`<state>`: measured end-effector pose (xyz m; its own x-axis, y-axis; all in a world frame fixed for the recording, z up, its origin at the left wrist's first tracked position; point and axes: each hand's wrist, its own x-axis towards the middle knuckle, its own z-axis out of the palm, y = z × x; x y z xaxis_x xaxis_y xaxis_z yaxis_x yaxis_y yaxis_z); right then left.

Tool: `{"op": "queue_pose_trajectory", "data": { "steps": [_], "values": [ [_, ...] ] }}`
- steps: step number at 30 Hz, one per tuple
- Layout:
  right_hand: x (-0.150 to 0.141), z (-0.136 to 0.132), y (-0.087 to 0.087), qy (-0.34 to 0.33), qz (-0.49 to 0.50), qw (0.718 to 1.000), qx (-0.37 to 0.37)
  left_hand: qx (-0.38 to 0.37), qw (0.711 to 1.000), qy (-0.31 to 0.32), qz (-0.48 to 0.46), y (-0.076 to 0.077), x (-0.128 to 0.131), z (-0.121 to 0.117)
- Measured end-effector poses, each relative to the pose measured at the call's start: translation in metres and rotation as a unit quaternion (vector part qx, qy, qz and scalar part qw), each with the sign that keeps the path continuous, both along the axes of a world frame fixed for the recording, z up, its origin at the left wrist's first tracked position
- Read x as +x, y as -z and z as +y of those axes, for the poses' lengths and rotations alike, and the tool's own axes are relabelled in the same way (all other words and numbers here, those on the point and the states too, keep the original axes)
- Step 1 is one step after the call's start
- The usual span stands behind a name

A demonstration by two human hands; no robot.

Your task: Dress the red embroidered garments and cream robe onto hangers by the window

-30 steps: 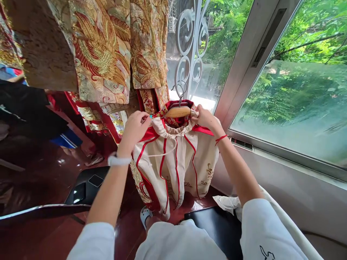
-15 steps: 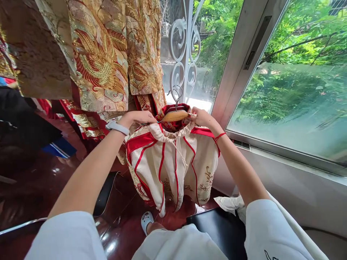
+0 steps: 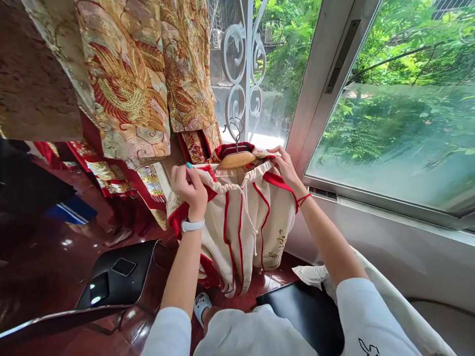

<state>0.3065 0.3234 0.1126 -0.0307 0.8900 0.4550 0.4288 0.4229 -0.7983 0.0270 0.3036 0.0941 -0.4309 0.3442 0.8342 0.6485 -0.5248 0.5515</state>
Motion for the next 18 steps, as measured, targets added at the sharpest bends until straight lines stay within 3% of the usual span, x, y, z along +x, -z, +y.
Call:
{"op": "queue_pose_trajectory", "data": {
  "steps": [4, 7, 9, 11, 14, 18],
  "values": [
    [0.015, -0.011, 0.000, -0.088, 0.002, 0.995, -0.044, -0.092, 0.986, 0.058, 0.127, 0.015, 0.002, -0.025],
    [0.045, -0.023, 0.003, -0.065, -0.067, 0.996, -0.016, -0.110, 0.973, 0.113, 0.170, 0.018, -0.026, -0.036],
    [0.069, -0.027, 0.012, 0.009, -0.122, 0.992, 0.034, -0.100, 0.978, 0.102, 0.149, 0.018, -0.053, -0.035],
    [0.087, -0.024, 0.025, 0.049, -0.190, 0.979, 0.046, -0.138, 0.976, 0.124, 0.112, 0.021, -0.078, -0.026],
    [0.098, -0.008, 0.044, 0.039, -0.223, 0.974, 0.024, -0.247, 0.935, 0.241, 0.079, 0.029, -0.101, -0.008],
    [0.097, 0.009, 0.050, 0.043, -0.180, 0.982, 0.027, -0.296, 0.894, 0.331, 0.049, 0.034, -0.104, 0.001]
  ]
}}
